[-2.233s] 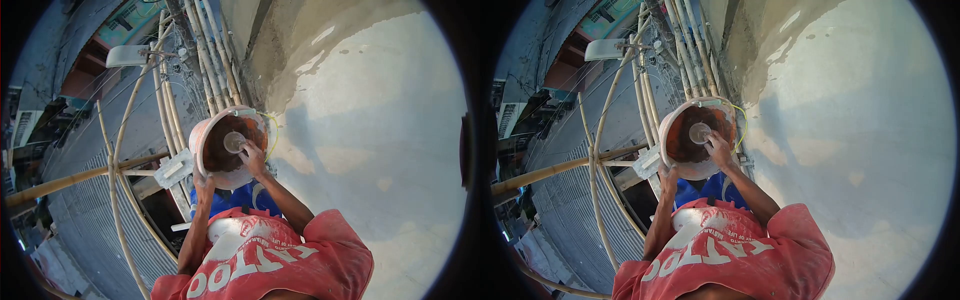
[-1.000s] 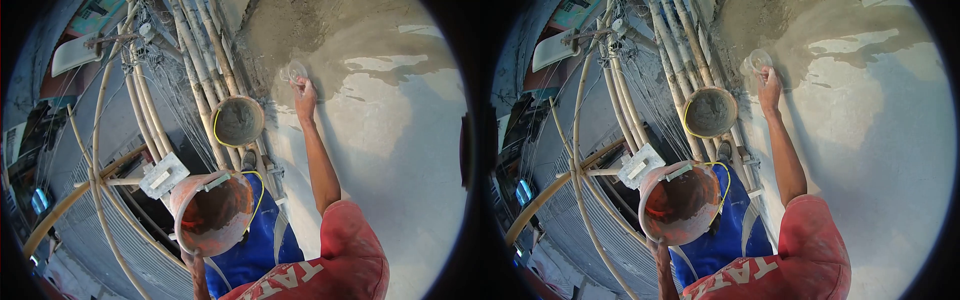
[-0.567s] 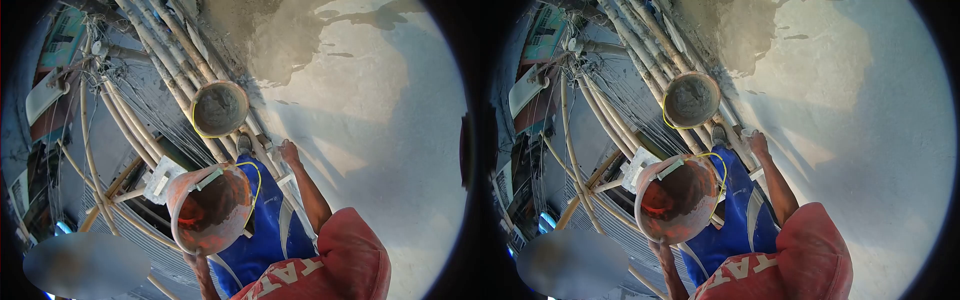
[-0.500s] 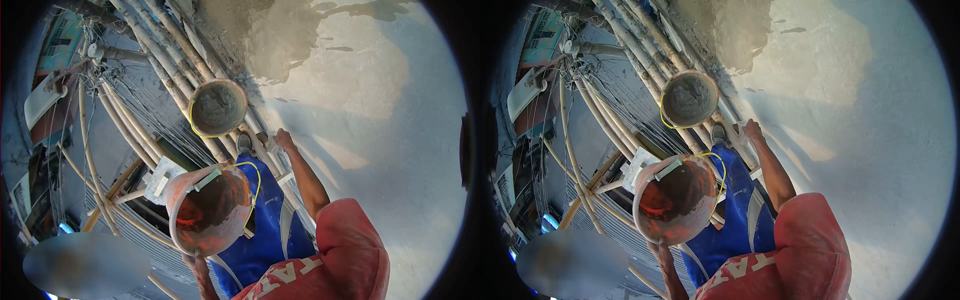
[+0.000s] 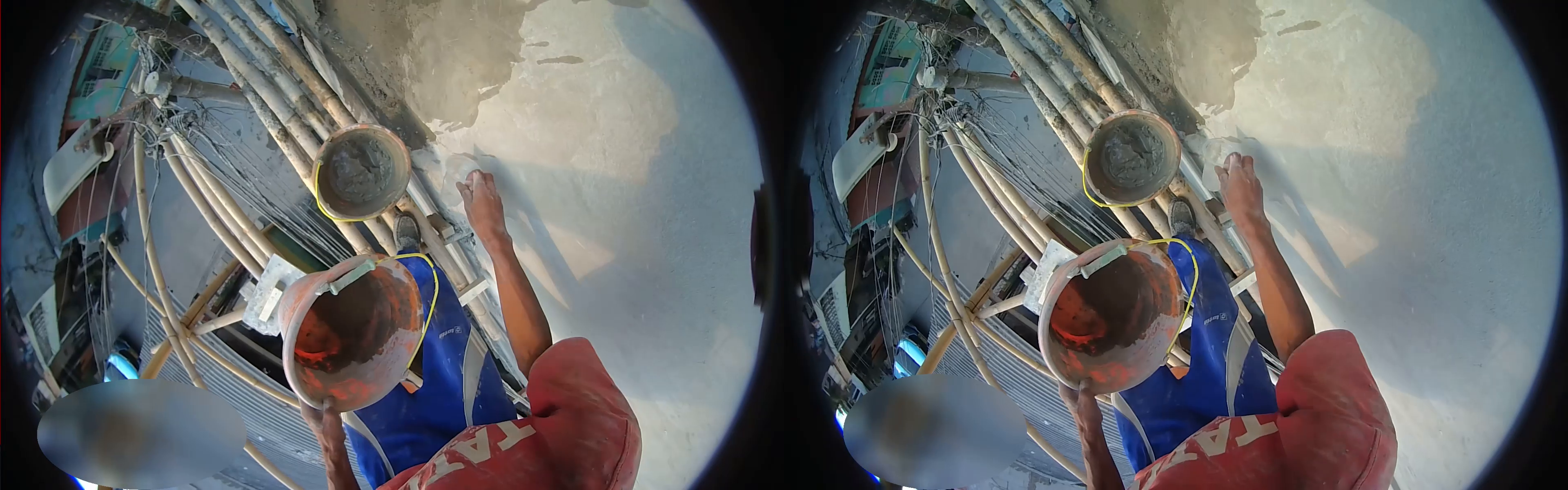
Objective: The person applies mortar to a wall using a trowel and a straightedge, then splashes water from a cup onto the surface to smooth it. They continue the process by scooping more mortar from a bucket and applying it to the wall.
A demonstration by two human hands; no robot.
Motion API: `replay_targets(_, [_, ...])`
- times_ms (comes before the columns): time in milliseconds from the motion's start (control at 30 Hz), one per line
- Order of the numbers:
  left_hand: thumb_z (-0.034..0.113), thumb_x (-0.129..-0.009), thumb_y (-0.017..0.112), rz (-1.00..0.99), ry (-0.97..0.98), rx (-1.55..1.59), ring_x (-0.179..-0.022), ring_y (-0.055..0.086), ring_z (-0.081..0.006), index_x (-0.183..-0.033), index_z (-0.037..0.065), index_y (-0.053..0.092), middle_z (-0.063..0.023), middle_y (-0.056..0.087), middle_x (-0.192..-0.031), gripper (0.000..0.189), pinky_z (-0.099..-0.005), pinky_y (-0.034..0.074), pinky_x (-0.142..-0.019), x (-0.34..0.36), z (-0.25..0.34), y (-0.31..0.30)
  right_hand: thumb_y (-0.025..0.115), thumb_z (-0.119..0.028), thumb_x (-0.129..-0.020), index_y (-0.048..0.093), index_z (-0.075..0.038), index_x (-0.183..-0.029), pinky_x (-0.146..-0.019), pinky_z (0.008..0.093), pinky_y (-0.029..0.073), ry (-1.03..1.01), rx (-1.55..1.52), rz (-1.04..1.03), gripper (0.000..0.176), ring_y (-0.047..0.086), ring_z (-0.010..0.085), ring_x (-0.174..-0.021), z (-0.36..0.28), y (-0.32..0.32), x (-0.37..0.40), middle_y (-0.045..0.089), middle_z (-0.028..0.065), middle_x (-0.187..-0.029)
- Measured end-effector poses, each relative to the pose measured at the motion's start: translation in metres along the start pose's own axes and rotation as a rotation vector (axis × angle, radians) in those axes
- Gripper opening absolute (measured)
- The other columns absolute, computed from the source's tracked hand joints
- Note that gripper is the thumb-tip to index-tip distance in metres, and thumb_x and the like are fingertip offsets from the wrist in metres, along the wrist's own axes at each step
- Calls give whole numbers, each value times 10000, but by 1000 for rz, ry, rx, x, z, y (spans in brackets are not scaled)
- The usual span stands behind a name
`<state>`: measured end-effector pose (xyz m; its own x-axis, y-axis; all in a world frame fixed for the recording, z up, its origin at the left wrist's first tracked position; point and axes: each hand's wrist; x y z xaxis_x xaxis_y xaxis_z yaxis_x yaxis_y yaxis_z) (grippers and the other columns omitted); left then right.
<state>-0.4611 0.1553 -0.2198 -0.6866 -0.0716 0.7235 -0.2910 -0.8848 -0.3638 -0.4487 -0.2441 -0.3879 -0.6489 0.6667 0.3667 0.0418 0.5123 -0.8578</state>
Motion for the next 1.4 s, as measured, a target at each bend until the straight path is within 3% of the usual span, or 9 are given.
replay_targets(167, [-9,-673,421,-31,40,75,-1102,450,-218,-1274,-52,361,-150,480,-1185,606,-325,329,-961,-15,21,14,662,-40,-758,498,0,-877,-598,319,482,-284,-395,198,206,580,259,-762,-50,-80,113,525,151,-951])
replay_targets(333, [-75,-614,373,-77,202,85,-1232,340,-246,-1355,-7,278,-181,385,-1306,749,-310,232,-1026,-38,21,32,660,-240,-801,534,6,-808,-515,257,468,-291,-497,-446,277,595,141,-647,-97,-54,136,581,104,-741])
replay_targets(400, [-84,-601,359,-60,177,0,-1284,286,-264,-1364,-12,260,-195,335,-1356,773,-325,210,-1043,-44,23,35,627,-332,-828,525,7,-830,-487,233,462,38,-539,-967,354,596,142,-619,-106,-9,108,594,108,-738])
replay_targets(467, [-83,-602,357,-56,202,-7,-1296,271,-273,-1363,-17,256,-194,324,-1367,771,-335,202,-1053,-44,29,38,617,-363,-828,538,17,-905,-418,253,455,163,-426,-1138,396,607,153,-608,-116,32,83,598,107,-722])
replay_targets(600, [-74,-610,360,-63,384,5,-1319,240,-289,-1359,-25,253,-179,299,-1390,759,-362,182,-1077,-44,47,44,615,-301,-826,536,37,-971,-352,289,433,167,-394,-1016,377,629,185,-634,-115,92,65,604,109,-692])
replay_targets(700, [-104,-595,362,-55,336,-8,-1324,231,-283,-1364,-16,249,-177,297,-1392,782,-366,170,-1085,-45,45,47,610,-103,-763,557,46,-971,-675,399,502,-318,-168,-291,261,602,372,-807,-107,111,75,597,200,-902])
replay_targets(800, [-140,-578,355,-58,224,5,-1319,240,-285,-1367,-12,242,-184,301,-1387,807,-357,169,-1085,-46,34,47,599,-108,-767,567,1,-1052,-846,431,444,-320,-303,-244,307,541,363,-992,-110,83,90,569,222,-1040])
replay_targets(1200, [-97,-650,393,58,55,131,-1172,403,-254,-1317,-22,324,-165,432,-1242,674,-307,266,-998,-50,-9,35,712,21,-654,593,-44,-861,-769,365,503,-441,-467,10,248,579,310,-996,-63,-44,164,550,189,-1110])
replay_targets(1400, [-26,-659,413,163,54,203,-1092,437,-200,-1286,-31,356,-121,479,-1161,631,-295,312,-953,-35,-29,1,677,-6,-703,572,6,-882,-790,386,488,-121,-331,-29,208,581,323,-949,-15,-40,128,553,186,-1036])
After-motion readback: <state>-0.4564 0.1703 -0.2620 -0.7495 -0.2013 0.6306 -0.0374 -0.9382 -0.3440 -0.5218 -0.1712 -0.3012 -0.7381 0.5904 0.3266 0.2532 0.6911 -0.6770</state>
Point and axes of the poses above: each hand's wrist, its own x-axis away from the middle knuckle, its own y-axis out of the palm, z = x × y
